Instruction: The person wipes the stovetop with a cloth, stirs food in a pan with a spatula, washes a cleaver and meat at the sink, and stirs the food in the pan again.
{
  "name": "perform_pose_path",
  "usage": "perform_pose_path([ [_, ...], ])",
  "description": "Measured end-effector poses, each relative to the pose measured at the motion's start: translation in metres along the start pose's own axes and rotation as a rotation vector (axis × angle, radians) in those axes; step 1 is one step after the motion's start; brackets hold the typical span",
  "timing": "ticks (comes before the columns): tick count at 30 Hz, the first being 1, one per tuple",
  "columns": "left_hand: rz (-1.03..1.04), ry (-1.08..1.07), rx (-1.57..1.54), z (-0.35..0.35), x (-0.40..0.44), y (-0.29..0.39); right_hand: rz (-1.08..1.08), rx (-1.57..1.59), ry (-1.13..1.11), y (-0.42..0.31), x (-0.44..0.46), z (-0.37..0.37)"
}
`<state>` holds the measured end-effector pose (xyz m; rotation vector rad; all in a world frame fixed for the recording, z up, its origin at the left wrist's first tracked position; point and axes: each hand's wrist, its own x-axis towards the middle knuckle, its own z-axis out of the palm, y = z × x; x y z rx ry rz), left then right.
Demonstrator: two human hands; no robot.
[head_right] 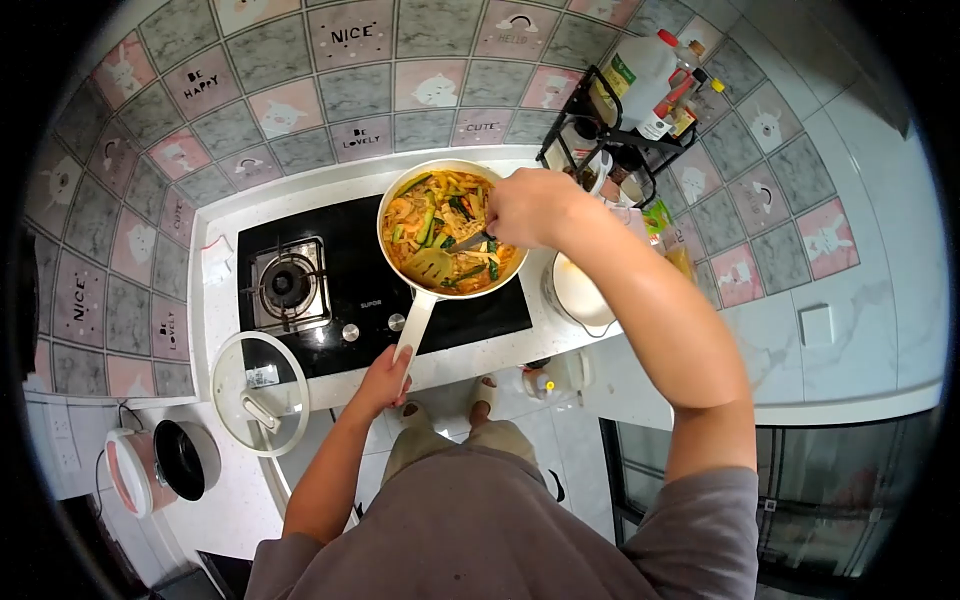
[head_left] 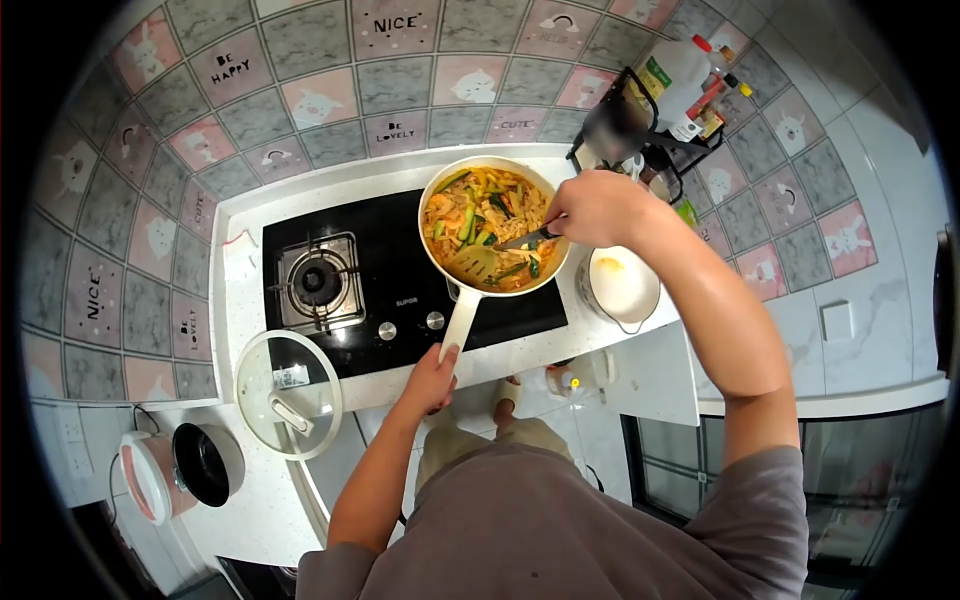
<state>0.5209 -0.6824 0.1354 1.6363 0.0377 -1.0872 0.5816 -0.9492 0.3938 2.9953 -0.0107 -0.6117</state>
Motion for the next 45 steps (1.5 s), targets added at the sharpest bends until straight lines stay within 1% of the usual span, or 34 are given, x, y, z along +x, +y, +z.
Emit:
perform_pose_path([
  [2,-0.007,0.005,-0.002,-0.001,0.001,-0.001,0.019,0.004,-0.012,-0.010,0.015,0.003],
  [4,-0.012,-0.002,0.007,-0.001,0.002,-0.002,0.158,-0.061,-0.098,-0.015,0.030,0.008],
  [9,-0.020,0.010,0.013,-0.001,-0.002,0.001,0.147,-0.090,-0.100,-0.008,0.032,0.009],
  [11,-0.016,0.014,0.008,0.000,-0.002,0.003,0.048,-0.023,-0.037,0.007,0.015,-0.005],
  [12,-0.003,0.008,0.003,0.000,-0.001,0.001,0.059,-0.044,-0.043,0.015,0.011,-0.010],
  [14,0.008,0.009,-0.003,0.000,-0.001,-0.002,0.077,-0.047,0.031,0.015,-0.008,-0.027],
  [15,0.012,0.013,-0.026,0.000,0.000,-0.003,0.072,-0.049,0.034,0.019,-0.009,-0.025],
  [16,0.015,0.017,-0.048,0.001,0.000,-0.003,0.053,-0.038,0.125,0.025,-0.009,-0.021],
  [17,0.016,0.022,-0.049,0.001,0.000,-0.002,0.034,-0.027,0.214,0.030,-0.008,-0.016],
  [18,0.015,0.024,-0.053,0.001,-0.001,-0.001,0.030,-0.026,0.215,0.035,-0.006,-0.009],
  [20,0.016,0.031,-0.059,0.001,-0.003,0.002,-0.066,-0.068,0.372,0.044,0.002,0.009],
  [21,0.015,0.032,-0.050,0.001,-0.005,0.004,-0.105,-0.080,0.414,0.049,0.008,0.020],
  [24,0.011,0.044,-0.031,0.002,-0.005,0.005,-0.113,-0.015,0.459,0.054,0.021,0.048],
  [26,0.010,0.057,-0.022,0.002,-0.004,0.005,-0.132,-0.006,0.457,0.060,0.029,0.066],
  [28,0.007,0.057,-0.010,0.003,-0.004,0.004,-0.197,0.038,0.459,0.060,0.032,0.078],
  [29,0.005,0.060,-0.012,0.003,-0.004,0.004,-0.192,0.058,0.413,0.060,0.030,0.083],
  [32,-0.007,0.082,-0.003,0.003,-0.006,0.006,-0.219,0.075,0.391,0.066,0.023,0.108],
  [33,-0.004,0.082,-0.007,0.003,-0.004,0.004,-0.181,0.067,0.325,0.065,0.019,0.112],
  [34,-0.001,0.083,-0.011,0.003,-0.003,0.002,-0.183,0.067,0.326,0.065,0.015,0.116],
  [37,0.013,0.074,-0.034,0.003,-0.002,-0.001,-0.188,0.187,0.273,0.061,0.006,0.121],
  [41,0.010,0.075,-0.045,0.004,-0.002,-0.002,-0.227,0.275,0.311,0.063,-0.008,0.101],
  [43,0.021,0.079,-0.054,0.005,-0.002,-0.002,-0.185,0.353,0.395,0.068,-0.009,0.100],
  [44,0.024,0.077,-0.056,0.005,-0.002,-0.001,-0.184,0.349,0.395,0.067,-0.007,0.101],
  [45,0.022,0.080,-0.053,0.005,-0.003,-0.001,-0.140,0.369,0.431,0.064,-0.003,0.104],
])
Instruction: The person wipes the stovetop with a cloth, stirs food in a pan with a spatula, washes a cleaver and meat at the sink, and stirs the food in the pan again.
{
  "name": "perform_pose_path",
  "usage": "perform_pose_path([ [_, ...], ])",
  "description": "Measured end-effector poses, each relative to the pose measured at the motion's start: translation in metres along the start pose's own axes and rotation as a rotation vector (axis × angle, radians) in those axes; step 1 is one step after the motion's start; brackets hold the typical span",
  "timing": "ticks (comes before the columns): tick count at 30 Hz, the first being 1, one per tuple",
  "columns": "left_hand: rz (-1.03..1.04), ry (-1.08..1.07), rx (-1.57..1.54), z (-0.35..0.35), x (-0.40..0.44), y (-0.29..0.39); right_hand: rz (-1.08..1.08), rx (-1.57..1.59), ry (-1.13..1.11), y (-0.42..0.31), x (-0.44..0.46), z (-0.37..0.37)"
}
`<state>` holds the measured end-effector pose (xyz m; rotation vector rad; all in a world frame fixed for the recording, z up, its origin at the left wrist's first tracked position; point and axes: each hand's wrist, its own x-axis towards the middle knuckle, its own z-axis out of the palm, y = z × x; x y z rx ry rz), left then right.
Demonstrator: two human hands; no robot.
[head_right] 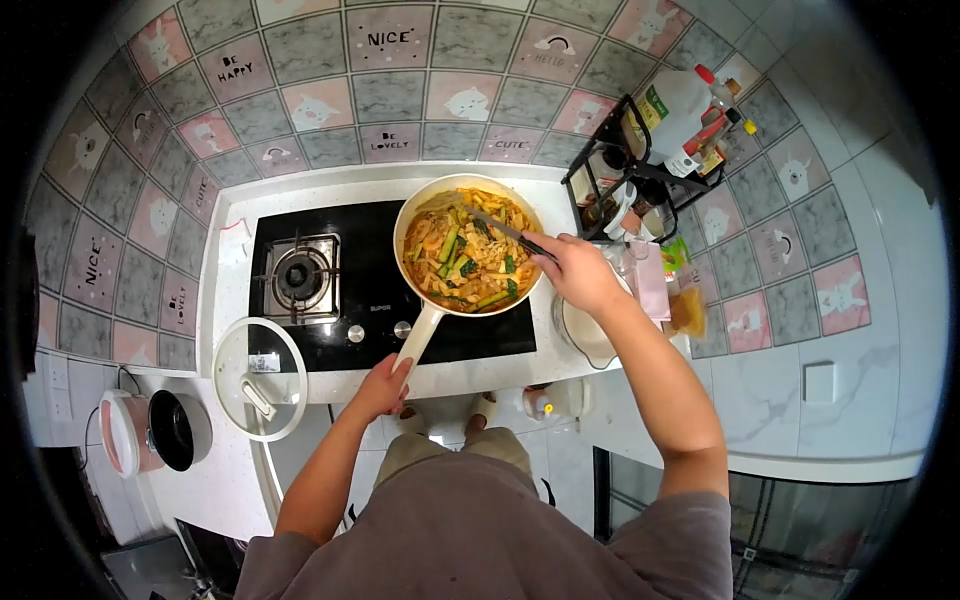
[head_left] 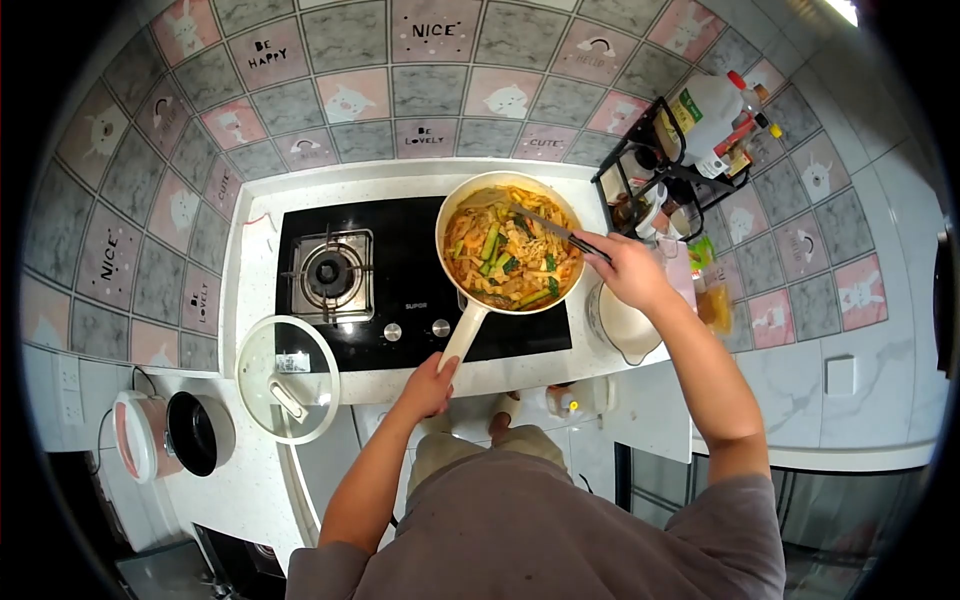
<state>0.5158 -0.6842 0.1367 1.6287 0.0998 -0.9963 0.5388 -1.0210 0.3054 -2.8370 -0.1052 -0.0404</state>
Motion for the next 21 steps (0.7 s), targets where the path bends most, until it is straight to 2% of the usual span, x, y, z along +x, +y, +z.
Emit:
perform_pose_path([
  [5,0.009,-0.003,0.019,-0.001,0.001,-0.001,0.147,-0.034,0.085,0.003,0.012,0.052],
  [9,0.006,-0.001,0.007,0.000,-0.002,0.002,0.200,0.101,0.045,-0.019,-0.006,0.079],
  [11,0.012,0.003,0.002,0.000,-0.003,0.003,0.253,0.109,0.000,-0.024,-0.015,0.079],
  [15,-0.011,-0.002,-0.014,-0.002,-0.002,0.001,0.216,0.223,0.123,-0.019,-0.024,0.071],
  [18,-0.001,0.000,-0.012,-0.001,0.002,-0.004,0.379,0.240,0.167,-0.028,-0.030,0.047],
  [21,0.004,0.012,-0.003,0.000,0.002,-0.005,0.447,0.192,0.169,-0.014,-0.029,0.057],
])
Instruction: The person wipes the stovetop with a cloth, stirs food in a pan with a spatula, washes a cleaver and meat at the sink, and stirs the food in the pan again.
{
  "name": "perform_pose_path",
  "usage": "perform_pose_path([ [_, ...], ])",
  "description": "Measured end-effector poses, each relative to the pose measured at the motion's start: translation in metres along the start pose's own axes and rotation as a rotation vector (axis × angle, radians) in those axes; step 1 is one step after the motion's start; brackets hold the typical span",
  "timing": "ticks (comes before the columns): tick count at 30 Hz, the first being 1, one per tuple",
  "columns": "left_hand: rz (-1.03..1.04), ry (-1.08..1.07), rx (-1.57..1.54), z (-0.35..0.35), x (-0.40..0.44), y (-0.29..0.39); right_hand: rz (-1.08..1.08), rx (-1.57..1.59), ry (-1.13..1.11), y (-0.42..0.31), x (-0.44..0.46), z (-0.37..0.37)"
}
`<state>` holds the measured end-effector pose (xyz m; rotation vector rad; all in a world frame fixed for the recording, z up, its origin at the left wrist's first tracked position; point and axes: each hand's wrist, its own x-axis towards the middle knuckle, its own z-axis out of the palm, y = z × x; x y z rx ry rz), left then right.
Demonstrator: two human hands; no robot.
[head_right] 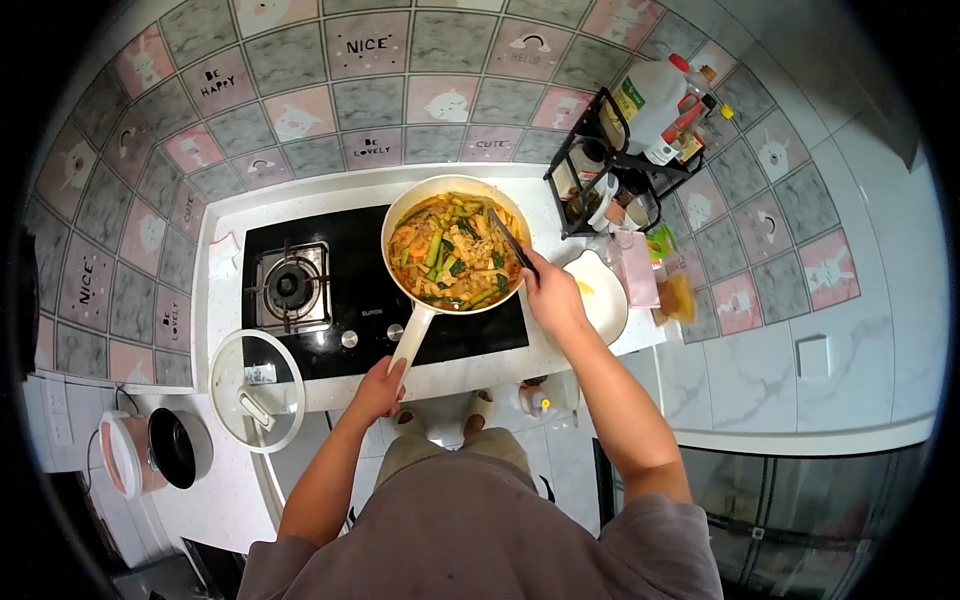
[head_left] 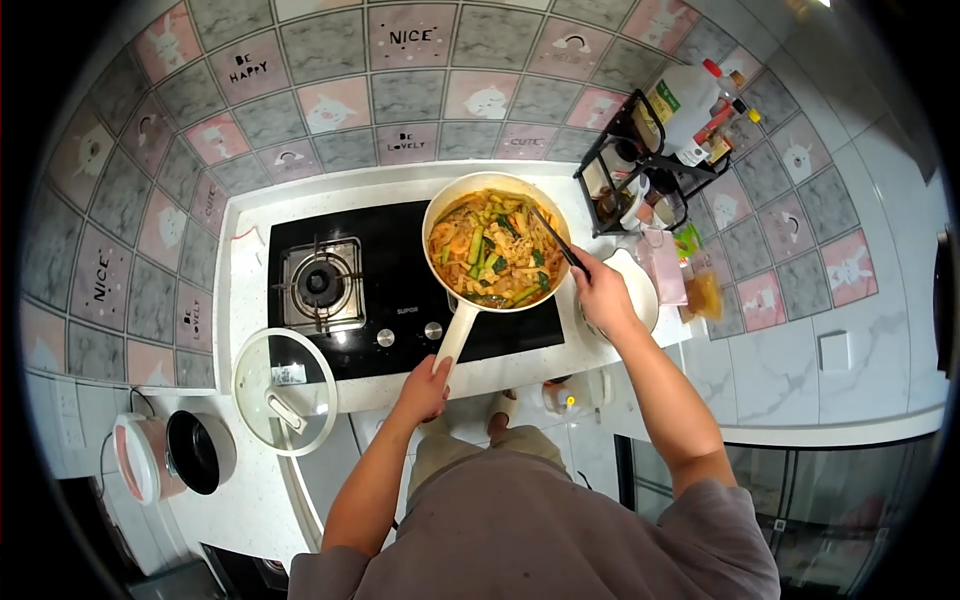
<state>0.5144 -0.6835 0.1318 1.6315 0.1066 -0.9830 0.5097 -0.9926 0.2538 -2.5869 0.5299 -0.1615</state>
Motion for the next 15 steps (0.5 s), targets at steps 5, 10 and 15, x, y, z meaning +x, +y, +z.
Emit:
perform_pose_path([
  [5,0.000,-0.003,0.017,-0.001,-0.002,0.001,-0.003,0.001,-0.030,0.004,-0.006,0.042],
  [10,-0.034,-0.015,-0.003,-0.001,0.000,0.001,0.064,0.149,-0.027,-0.012,-0.016,0.012],
  [15,-0.021,-0.020,0.007,-0.002,-0.001,0.002,0.153,0.327,0.090,0.006,-0.025,0.008],
])
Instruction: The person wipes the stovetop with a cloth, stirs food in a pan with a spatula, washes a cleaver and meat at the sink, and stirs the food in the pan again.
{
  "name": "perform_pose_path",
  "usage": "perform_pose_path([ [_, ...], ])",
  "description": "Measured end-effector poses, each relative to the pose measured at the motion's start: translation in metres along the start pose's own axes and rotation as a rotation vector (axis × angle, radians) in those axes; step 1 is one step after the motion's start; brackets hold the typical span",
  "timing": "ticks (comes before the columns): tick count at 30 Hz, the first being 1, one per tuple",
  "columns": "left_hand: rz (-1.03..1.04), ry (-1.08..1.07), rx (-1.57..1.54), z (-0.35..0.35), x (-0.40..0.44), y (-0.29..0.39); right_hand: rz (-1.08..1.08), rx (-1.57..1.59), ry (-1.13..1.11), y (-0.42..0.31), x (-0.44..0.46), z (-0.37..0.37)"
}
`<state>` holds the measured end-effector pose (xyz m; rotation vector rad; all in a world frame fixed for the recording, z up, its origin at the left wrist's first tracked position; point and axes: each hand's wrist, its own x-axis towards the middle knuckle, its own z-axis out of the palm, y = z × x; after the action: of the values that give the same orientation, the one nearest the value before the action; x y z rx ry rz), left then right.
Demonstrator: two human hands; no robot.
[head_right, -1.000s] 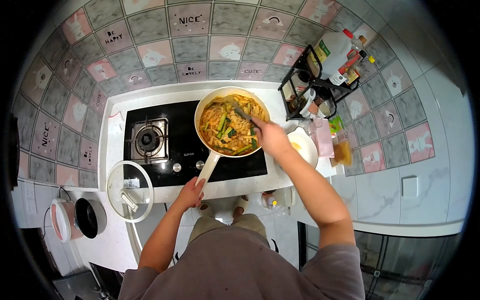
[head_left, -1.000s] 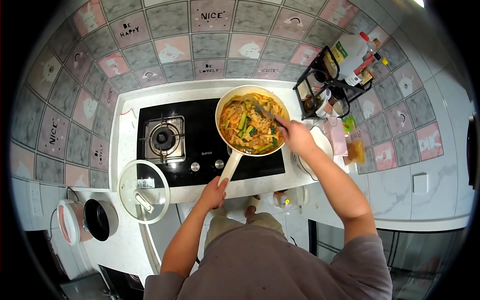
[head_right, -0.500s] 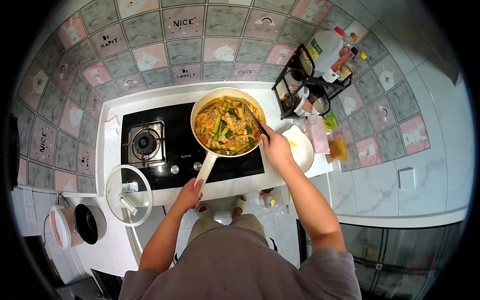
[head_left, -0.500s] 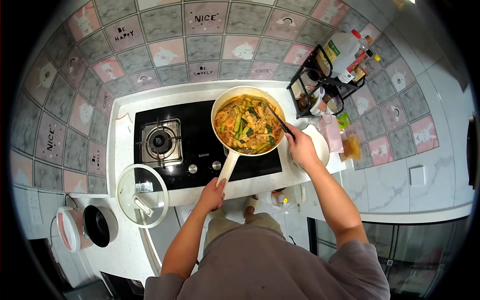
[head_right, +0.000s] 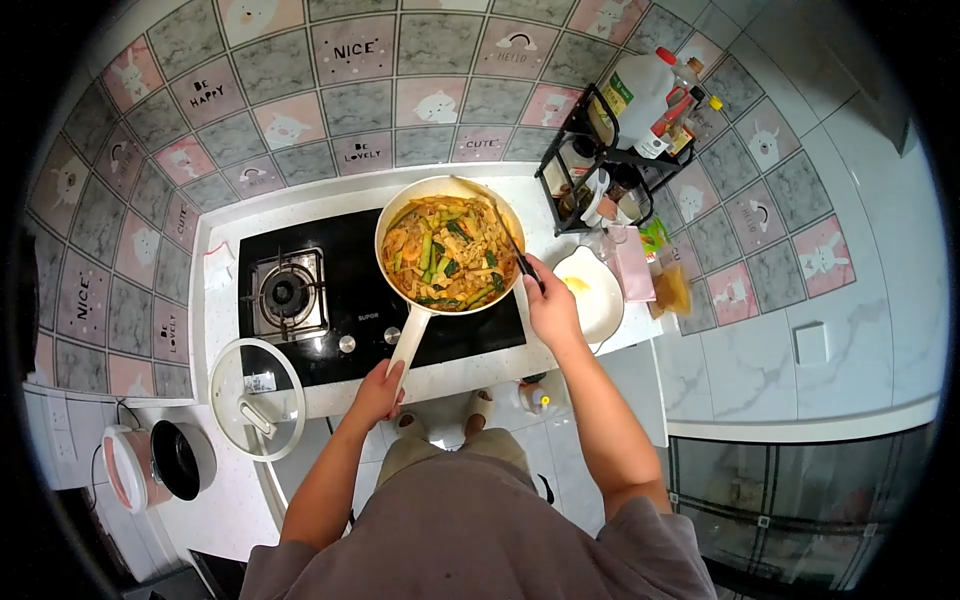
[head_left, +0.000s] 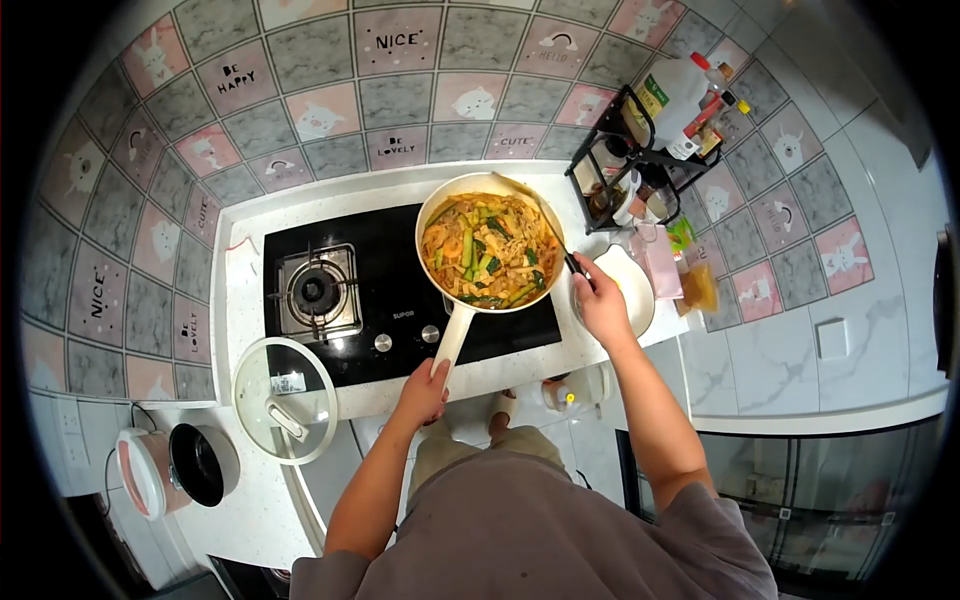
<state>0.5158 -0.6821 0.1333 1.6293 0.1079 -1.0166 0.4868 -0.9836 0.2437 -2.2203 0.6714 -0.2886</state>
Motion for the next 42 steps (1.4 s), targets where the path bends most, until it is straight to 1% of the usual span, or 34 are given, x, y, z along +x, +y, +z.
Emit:
perform_pose_path([
  [1,0.000,-0.007,-0.004,0.000,-0.001,0.001,0.001,0.000,0.000,0.007,-0.001,0.002],
  [3,-0.002,-0.005,0.001,0.000,-0.001,0.001,0.099,0.230,0.027,0.017,-0.002,0.009],
  [4,-0.005,-0.003,0.005,0.000,-0.001,0.001,0.100,0.229,0.026,0.016,-0.005,0.009],
  [6,-0.003,-0.005,0.001,0.000,0.000,0.001,0.198,0.471,0.022,0.011,-0.011,0.011],
  [9,-0.001,-0.009,0.001,-0.001,-0.001,0.001,0.223,0.526,0.036,0.008,-0.013,0.014],
  [16,0.009,-0.016,0.018,-0.002,-0.001,0.002,0.258,0.550,0.030,0.008,-0.010,0.017],
  [19,0.002,-0.015,0.015,-0.002,0.000,0.000,0.285,0.522,-0.012,0.007,-0.011,0.014],
  [21,0.002,-0.014,0.014,-0.001,0.001,0.000,0.196,0.334,-0.022,0.014,-0.015,0.015],
  [22,0.002,-0.013,0.014,-0.001,0.001,0.000,0.134,0.285,0.039,0.017,-0.020,0.020],
  [25,0.003,-0.006,0.011,-0.001,0.000,0.001,0.077,0.228,0.033,0.014,-0.028,0.019],
  [26,0.000,-0.010,0.013,0.000,-0.001,0.000,0.176,0.200,-0.049,0.016,-0.025,0.015],
  [27,-0.001,-0.007,0.015,0.000,0.000,-0.001,0.179,0.201,-0.043,0.019,-0.028,0.016],
  [29,0.002,0.000,0.013,-0.001,0.003,0.000,0.070,0.155,-0.031,0.023,-0.031,0.021],
  [30,0.008,-0.005,-0.004,-0.001,0.003,-0.001,0.125,0.199,-0.041,0.022,-0.030,0.019],
  [31,0.011,-0.011,-0.018,-0.001,0.003,-0.003,0.127,0.200,-0.045,0.024,-0.030,0.020],
  [34,0.011,-0.013,-0.017,-0.001,0.001,-0.001,0.047,0.263,0.047,0.028,-0.027,0.021],
  [37,0.018,-0.009,-0.002,0.000,-0.002,0.003,0.059,0.349,0.055,0.027,-0.015,0.019],
  [39,0.022,-0.011,0.007,0.000,-0.001,0.002,0.041,0.352,0.075,0.025,-0.009,0.020],
  [41,0.025,-0.011,0.015,0.000,0.000,0.001,0.123,0.404,0.075,0.017,-0.007,0.019],
  [42,0.021,-0.012,0.013,0.000,0.000,0.001,0.123,0.405,0.075,0.016,-0.006,0.020],
])
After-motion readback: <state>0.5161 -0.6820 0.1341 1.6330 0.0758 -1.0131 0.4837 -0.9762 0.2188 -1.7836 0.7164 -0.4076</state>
